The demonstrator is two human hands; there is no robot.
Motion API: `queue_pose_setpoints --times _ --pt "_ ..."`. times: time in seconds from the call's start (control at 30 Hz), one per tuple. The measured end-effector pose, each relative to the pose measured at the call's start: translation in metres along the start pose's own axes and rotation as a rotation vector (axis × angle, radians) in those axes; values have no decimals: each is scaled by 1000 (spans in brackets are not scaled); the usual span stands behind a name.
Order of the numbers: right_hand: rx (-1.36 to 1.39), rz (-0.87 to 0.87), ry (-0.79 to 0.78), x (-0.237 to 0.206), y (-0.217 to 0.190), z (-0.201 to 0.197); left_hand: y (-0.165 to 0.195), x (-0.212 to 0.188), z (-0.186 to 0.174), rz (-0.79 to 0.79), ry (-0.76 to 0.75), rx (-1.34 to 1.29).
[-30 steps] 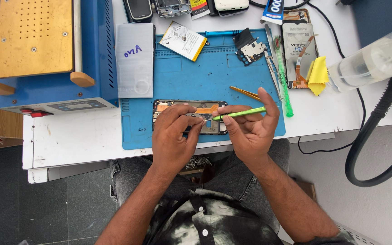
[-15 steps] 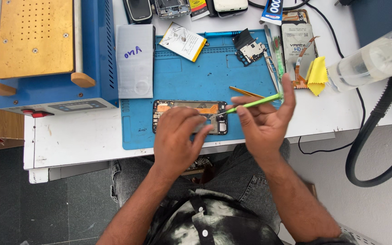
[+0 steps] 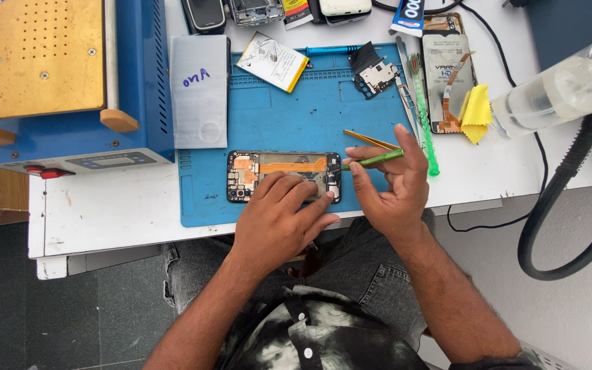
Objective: The person repairs a disassembled smartphone at a workbench. They lift and reposition the phone frame, manipulate internal components and a flex cable by hand, then use a screwdriver and tweezers to work on small parts inside the phone, picking up and placing small components on the mat.
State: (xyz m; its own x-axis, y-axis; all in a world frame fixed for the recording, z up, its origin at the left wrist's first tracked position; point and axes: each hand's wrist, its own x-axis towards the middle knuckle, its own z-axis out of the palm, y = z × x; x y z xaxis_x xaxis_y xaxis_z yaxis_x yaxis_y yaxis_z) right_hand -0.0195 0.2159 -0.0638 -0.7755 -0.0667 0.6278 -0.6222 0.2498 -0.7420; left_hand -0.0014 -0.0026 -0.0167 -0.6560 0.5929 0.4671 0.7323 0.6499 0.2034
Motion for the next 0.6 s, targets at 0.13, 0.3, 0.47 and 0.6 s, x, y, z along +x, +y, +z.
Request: queue_pose_setpoints --times 0.13,0.3,0.47,0.6 --pt "-46 -28 -24 2 0 0 0 0 -1 -7 13 -17" --pt "-112 -41 -60 9 -7 1 -1 2 -3 -6 19 -28" --pt "-144 -12 -250 29 -27 -6 -2 2 -3 -6 33 -44" --pt "-146 57 -446 50 -37 -11 -1 3 -4 -2 48 -37"
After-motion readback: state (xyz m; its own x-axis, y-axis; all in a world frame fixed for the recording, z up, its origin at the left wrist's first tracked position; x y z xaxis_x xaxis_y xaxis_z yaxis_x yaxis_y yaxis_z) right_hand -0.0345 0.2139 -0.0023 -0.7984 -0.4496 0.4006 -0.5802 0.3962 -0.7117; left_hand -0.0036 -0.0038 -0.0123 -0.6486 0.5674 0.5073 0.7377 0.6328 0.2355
